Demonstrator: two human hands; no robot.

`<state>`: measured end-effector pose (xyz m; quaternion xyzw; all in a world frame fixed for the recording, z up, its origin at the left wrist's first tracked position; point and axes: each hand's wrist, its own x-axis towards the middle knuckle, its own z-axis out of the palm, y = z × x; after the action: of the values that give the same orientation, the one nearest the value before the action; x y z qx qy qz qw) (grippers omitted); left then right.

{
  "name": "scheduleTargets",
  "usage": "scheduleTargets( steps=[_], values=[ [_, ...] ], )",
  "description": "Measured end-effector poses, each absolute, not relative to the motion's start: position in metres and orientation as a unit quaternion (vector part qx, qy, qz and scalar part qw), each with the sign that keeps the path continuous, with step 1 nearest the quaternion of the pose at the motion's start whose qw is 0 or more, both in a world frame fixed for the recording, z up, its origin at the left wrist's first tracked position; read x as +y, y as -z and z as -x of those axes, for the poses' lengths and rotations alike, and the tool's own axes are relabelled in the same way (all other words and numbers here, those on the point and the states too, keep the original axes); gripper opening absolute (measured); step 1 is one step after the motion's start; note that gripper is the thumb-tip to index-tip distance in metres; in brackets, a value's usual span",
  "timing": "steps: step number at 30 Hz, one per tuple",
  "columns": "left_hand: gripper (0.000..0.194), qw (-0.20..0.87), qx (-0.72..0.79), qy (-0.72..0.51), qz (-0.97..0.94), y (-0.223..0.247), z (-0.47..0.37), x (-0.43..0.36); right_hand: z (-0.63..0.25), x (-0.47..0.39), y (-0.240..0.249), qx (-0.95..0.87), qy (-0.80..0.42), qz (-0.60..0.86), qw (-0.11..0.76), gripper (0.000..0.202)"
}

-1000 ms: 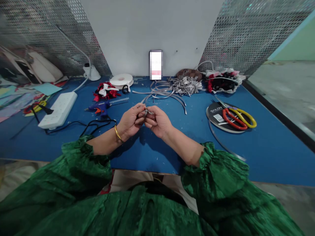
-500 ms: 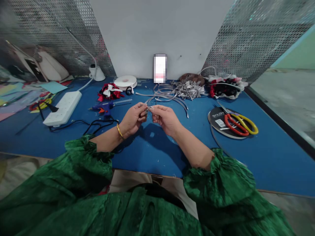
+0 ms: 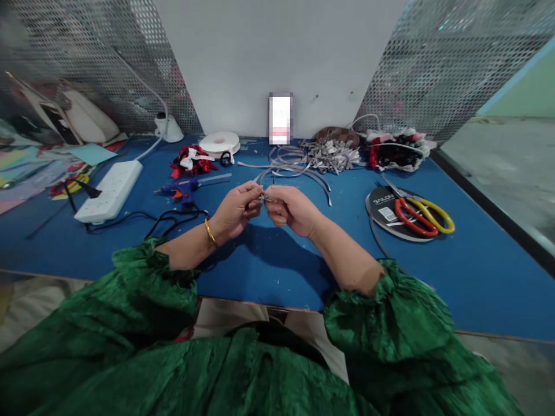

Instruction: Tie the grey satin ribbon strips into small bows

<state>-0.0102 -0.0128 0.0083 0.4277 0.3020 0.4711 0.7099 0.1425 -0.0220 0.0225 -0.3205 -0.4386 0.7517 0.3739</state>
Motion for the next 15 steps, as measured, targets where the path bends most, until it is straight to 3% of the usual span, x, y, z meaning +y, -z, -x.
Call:
scheduleTargets(
  steps=[8, 15],
  values=[
    [0.025, 0.772, 0.283, -0.459, -0.337, -0.012, 0.006, -0.017, -0.118, -0.026, -0.011, -0.300, -0.749, 0.316, 0.499, 0.027],
    [0.021, 0.792, 0.248, -0.454, -0.323, -0.014, 0.009, -0.018, -0.114, -0.031, -0.012, -0.268, -0.776, 0.282, 0.496, 0.034]
  ],
)
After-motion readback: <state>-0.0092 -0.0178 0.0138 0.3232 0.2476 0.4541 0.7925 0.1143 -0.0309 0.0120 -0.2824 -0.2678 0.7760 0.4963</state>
